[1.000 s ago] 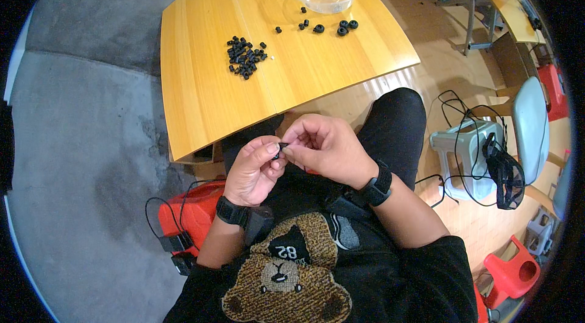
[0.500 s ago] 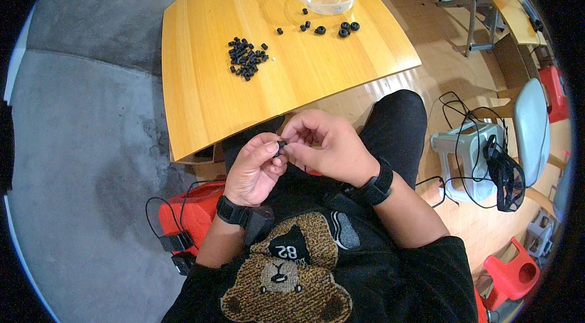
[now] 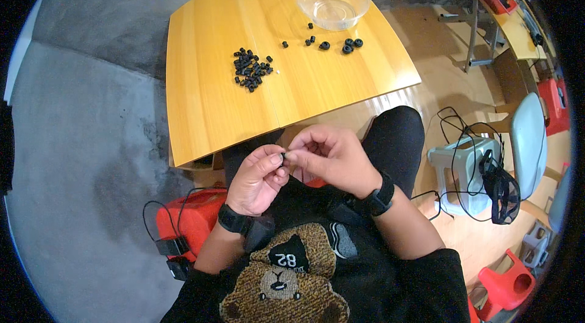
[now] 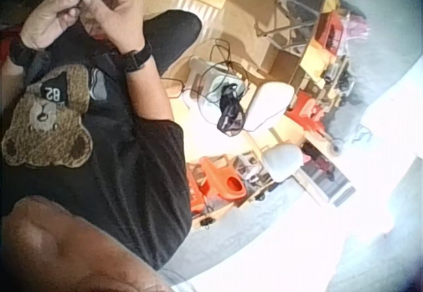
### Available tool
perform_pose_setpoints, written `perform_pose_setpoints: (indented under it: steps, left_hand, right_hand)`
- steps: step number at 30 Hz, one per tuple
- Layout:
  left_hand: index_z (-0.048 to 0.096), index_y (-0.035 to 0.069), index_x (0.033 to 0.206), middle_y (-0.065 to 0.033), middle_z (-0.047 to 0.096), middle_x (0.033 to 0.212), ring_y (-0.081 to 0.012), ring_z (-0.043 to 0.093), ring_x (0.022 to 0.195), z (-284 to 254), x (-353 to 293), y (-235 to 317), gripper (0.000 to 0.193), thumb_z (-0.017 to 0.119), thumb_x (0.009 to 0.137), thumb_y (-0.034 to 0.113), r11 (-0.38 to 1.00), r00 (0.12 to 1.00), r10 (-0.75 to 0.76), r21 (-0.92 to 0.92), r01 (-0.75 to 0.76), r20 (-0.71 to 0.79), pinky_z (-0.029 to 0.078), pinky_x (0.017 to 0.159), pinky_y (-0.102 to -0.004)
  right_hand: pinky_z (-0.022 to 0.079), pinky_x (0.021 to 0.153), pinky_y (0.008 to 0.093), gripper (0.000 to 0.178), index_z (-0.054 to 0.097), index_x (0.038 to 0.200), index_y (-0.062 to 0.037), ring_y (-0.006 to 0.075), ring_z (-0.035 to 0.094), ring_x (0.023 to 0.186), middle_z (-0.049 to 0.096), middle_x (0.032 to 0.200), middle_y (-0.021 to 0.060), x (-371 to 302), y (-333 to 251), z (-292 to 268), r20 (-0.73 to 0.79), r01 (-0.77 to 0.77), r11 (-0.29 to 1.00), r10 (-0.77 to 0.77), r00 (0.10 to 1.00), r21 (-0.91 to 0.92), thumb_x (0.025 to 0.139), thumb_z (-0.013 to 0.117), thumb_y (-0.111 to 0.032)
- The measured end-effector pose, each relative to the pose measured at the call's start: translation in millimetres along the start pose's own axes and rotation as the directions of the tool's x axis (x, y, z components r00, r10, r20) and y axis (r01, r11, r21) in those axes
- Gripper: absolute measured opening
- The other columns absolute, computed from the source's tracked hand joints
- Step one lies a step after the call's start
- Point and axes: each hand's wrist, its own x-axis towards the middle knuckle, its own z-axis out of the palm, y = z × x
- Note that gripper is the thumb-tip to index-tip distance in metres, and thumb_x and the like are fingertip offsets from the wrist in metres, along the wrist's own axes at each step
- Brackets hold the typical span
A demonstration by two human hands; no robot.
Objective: Sorting and inspecting small black plastic components.
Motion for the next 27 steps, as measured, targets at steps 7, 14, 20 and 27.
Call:
perform_pose_setpoints:
  steps: [7, 14, 20, 27]
  left_hand:
    - [0.06, 0.004, 0.094, -0.0043, 0.061, 0.082, -0.0093, 0.055, 0.067, 3.8, -3.5, 0.6, 0.012, 0.06, 0.083, 0.008, 1.0, 1.0, 0.011, 0.017, -0.011, -0.027, 0.044, 0.059, -0.0204]
    - [0.059, 0.004, 0.096, -0.0036, 0.06, 0.081, -0.0091, 0.054, 0.068, 5.1, -6.8, 1.5, 0.013, 0.06, 0.084, 0.01, 1.0, 1.0, 0.009, -0.005, -0.009, -0.029, 0.044, 0.058, -0.0206]
    - [0.058, 0.002, 0.099, -0.0045, 0.06, 0.084, -0.0088, 0.055, 0.07, 1.6, -5.2, 1.0, 0.016, 0.057, 0.086, 0.011, 0.997, 1.0, 0.01, -0.075, -0.012, -0.025, 0.045, 0.06, -0.0192]
    - [0.054, -0.003, 0.111, -0.0073, 0.061, 0.092, -0.0113, 0.058, 0.076, 5.0, -5.4, 4.0, 0.026, 0.054, 0.087, 0.007, 0.994, 1.0, -0.007, -0.107, 0.008, 0.01, 0.05, 0.069, -0.0208]
  right_hand:
    - [0.045, 0.052, 0.0175, 0.009, 0.058, 0.085, 0.0003, 0.0043, 0.056, 0.06, 0.058, 0.07, 0.0008, -2.4, 7.0, 8.2, -0.045, 0.03, 0.996, -0.034, 0.998, -0.08, 0.081, 0.064, -0.004]
    - [0.041, 0.053, 0.0165, 0.01, 0.056, 0.085, -0.0015, 0.0026, 0.051, 0.062, 0.054, 0.073, -0.0011, -2.2, 10.5, 8.1, -0.02, 0.179, 0.974, -0.184, 0.983, -0.14, 0.078, 0.064, 0.0]
    - [0.041, 0.057, 0.016, 0.013, 0.055, 0.087, -0.0028, 0.002, 0.049, 0.068, 0.053, 0.078, -0.0031, -5.2, 5.9, 2.4, 0.02, 0.095, 0.992, -0.094, 0.995, -0.081, 0.077, 0.063, 0.002]
    - [0.04, 0.059, 0.0159, 0.013, 0.056, 0.088, -0.0022, 0.0022, 0.05, 0.072, 0.053, 0.081, -0.0023, -6.3, 4.5, 2.5, 0.017, 0.142, 0.989, -0.141, 0.99, -0.04, 0.078, 0.062, 0.003]
